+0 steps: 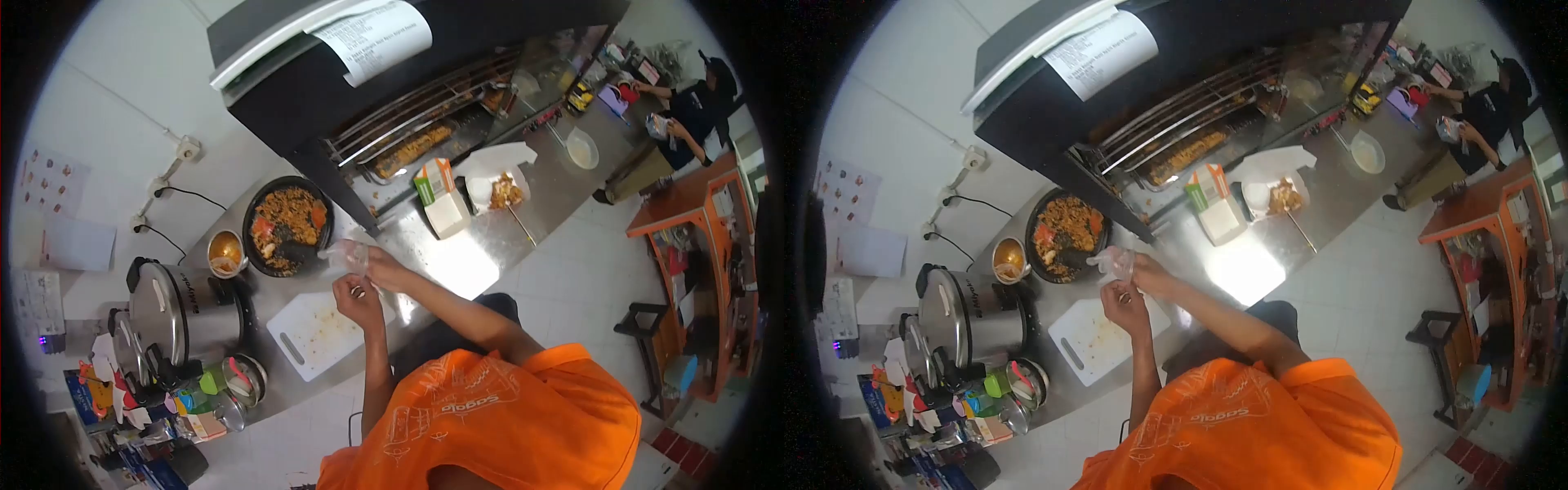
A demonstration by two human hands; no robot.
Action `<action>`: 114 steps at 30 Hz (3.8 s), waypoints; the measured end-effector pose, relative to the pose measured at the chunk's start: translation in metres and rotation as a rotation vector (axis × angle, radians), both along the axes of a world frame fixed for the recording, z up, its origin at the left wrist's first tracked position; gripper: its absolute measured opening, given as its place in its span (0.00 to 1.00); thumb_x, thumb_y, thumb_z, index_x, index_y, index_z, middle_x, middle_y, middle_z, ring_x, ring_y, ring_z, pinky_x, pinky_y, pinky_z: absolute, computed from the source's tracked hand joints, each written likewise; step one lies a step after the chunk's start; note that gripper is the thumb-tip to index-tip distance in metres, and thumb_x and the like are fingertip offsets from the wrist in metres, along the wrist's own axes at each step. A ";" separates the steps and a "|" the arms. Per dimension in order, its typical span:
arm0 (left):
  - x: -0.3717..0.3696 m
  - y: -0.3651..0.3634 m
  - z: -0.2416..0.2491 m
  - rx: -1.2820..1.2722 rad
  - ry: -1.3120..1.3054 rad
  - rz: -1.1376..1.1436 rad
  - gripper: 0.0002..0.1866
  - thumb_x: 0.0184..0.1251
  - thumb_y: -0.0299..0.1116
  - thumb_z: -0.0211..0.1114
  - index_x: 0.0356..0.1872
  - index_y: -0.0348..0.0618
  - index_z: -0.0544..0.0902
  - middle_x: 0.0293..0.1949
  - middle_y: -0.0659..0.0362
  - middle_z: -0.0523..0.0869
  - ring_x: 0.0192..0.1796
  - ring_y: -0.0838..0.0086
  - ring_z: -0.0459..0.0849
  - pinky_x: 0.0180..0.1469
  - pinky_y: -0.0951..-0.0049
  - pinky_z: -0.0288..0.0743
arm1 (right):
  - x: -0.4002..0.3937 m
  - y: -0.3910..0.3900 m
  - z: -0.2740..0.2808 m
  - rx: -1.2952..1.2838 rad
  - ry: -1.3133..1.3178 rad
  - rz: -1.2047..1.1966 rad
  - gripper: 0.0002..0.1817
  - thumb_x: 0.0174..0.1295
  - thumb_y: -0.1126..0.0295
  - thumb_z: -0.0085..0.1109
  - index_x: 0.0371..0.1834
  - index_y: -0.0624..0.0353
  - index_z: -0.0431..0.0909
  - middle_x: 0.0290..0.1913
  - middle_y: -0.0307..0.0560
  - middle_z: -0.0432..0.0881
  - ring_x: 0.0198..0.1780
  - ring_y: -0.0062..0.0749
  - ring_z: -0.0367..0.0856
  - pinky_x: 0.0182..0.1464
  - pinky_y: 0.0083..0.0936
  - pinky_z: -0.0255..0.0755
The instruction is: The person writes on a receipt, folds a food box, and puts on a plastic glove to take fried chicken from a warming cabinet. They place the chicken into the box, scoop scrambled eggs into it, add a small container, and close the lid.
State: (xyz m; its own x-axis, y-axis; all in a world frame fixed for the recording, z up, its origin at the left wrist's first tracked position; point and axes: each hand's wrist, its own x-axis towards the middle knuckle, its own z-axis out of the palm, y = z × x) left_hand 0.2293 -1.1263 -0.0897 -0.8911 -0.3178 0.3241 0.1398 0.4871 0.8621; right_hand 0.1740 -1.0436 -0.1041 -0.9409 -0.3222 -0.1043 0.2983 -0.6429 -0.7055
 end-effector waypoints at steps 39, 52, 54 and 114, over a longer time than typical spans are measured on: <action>0.016 0.081 0.004 0.160 -0.150 -0.598 0.04 0.58 0.24 0.73 0.31 0.36 0.86 0.29 0.57 0.87 0.31 0.77 0.80 0.38 0.76 0.74 | 0.014 0.131 -0.015 0.369 -0.211 -0.153 0.38 0.69 0.33 0.40 0.71 0.49 0.68 0.59 0.52 0.75 0.53 0.32 0.77 0.54 0.30 0.76; 0.021 0.091 0.017 0.006 -0.028 -0.618 0.08 0.53 0.26 0.73 0.32 0.40 0.83 0.30 0.57 0.86 0.31 0.70 0.83 0.37 0.73 0.75 | 0.047 0.140 0.036 0.175 -0.199 -0.072 0.43 0.66 0.34 0.47 0.79 0.42 0.52 0.73 0.54 0.63 0.66 0.39 0.71 0.62 0.31 0.74; 0.025 0.094 0.017 0.025 -0.059 -0.623 0.08 0.52 0.26 0.73 0.33 0.41 0.83 0.29 0.58 0.86 0.31 0.70 0.83 0.36 0.73 0.74 | 0.050 0.135 0.021 0.295 -0.168 -0.239 0.44 0.66 0.32 0.43 0.79 0.47 0.53 0.72 0.53 0.64 0.64 0.35 0.73 0.57 0.25 0.77; -0.022 0.130 0.070 -0.327 0.234 -0.839 0.07 0.59 0.35 0.71 0.37 0.50 0.83 0.42 0.60 0.75 0.51 0.64 0.72 0.53 0.60 0.54 | 0.135 0.178 0.087 1.676 0.120 -0.344 0.06 0.60 0.77 0.54 0.30 0.71 0.75 0.34 0.69 0.79 0.41 0.64 0.78 0.44 0.49 0.71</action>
State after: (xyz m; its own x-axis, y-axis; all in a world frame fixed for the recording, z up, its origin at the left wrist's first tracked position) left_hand 0.2076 -0.9964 -0.0202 -0.6886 0.5395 0.4845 0.7092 0.3617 0.6051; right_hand 0.3090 -0.8660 -0.0175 -0.9652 0.2606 -0.0200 0.2146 0.7464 -0.6300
